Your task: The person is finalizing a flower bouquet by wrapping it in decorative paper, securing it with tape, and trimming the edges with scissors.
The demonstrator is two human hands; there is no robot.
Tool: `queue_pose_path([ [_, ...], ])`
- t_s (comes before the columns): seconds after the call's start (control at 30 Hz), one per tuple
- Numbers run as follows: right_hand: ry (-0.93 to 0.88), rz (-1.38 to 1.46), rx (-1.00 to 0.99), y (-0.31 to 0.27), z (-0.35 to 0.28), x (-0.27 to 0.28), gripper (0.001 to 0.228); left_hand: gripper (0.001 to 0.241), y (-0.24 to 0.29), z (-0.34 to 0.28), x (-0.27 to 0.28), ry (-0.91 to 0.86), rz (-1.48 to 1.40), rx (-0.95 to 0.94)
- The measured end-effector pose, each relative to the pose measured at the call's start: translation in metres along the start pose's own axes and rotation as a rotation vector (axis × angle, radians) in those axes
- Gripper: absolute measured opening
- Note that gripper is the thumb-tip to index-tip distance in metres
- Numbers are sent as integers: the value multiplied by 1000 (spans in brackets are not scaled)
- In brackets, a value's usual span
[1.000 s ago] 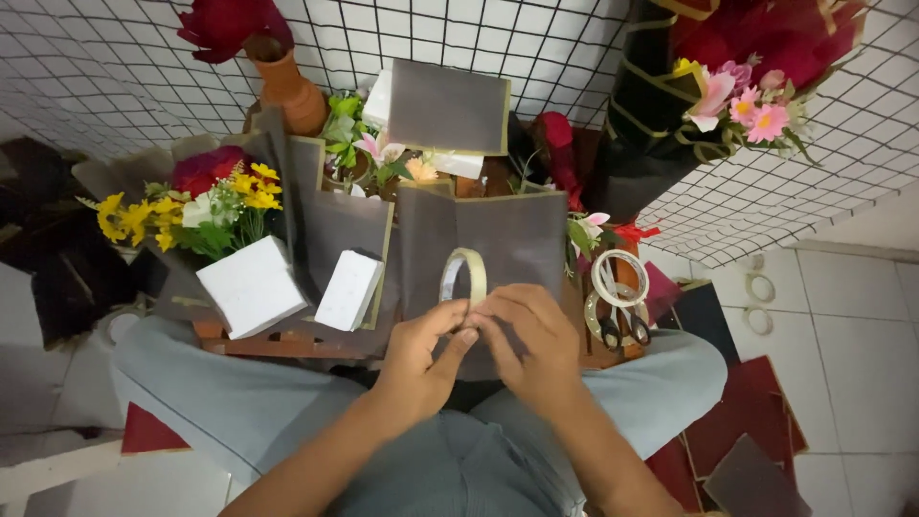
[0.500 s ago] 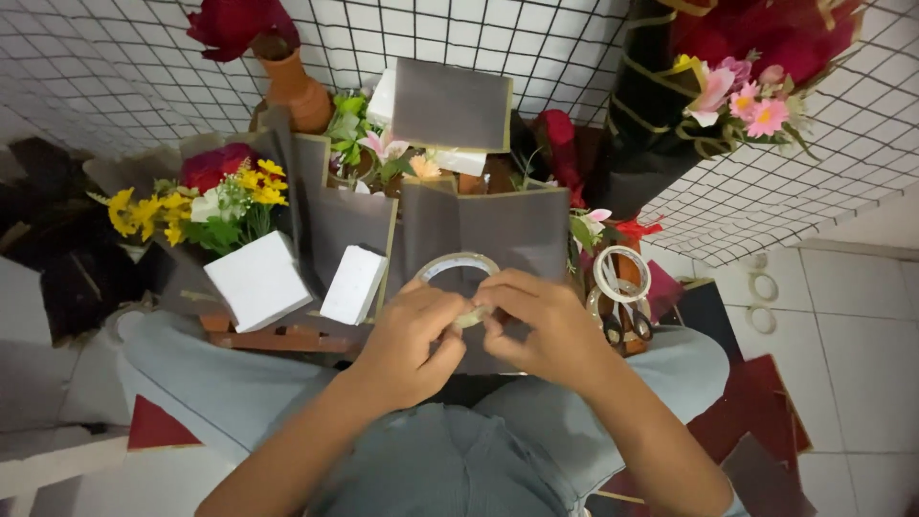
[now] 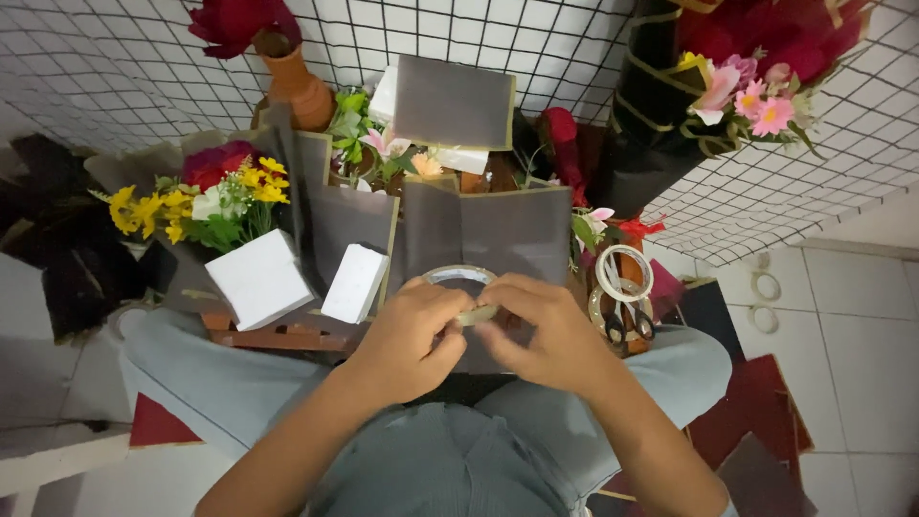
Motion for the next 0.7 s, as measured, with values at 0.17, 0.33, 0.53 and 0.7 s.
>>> queue_pose_path([
  [0.17, 24, -48, -56, 10, -3, -8, 10, 21, -5, -1, -3, -23, 57, 27],
  [0.33, 31, -2, -101, 24, -6, -16, 19, 23, -11, -1, 0, -15, 62, 5],
  [0.53, 270, 493, -281, 66, -25, -34, 30, 33, -12, -14, -1, 323, 124, 26],
  [0.7, 386, 810, -372, 73, -31, -43, 36, 44, -39, -39, -37, 506, -371, 198],
])
Point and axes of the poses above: each hand's wrist, its own z-axis towards the middle knuckle, its own x-axis out of the back of the hand, y = z × x, the point moved 7 cm from there along z, towards the middle knuckle, and after that the axes turned 10 degrees about -y, right-handed, at the moved point
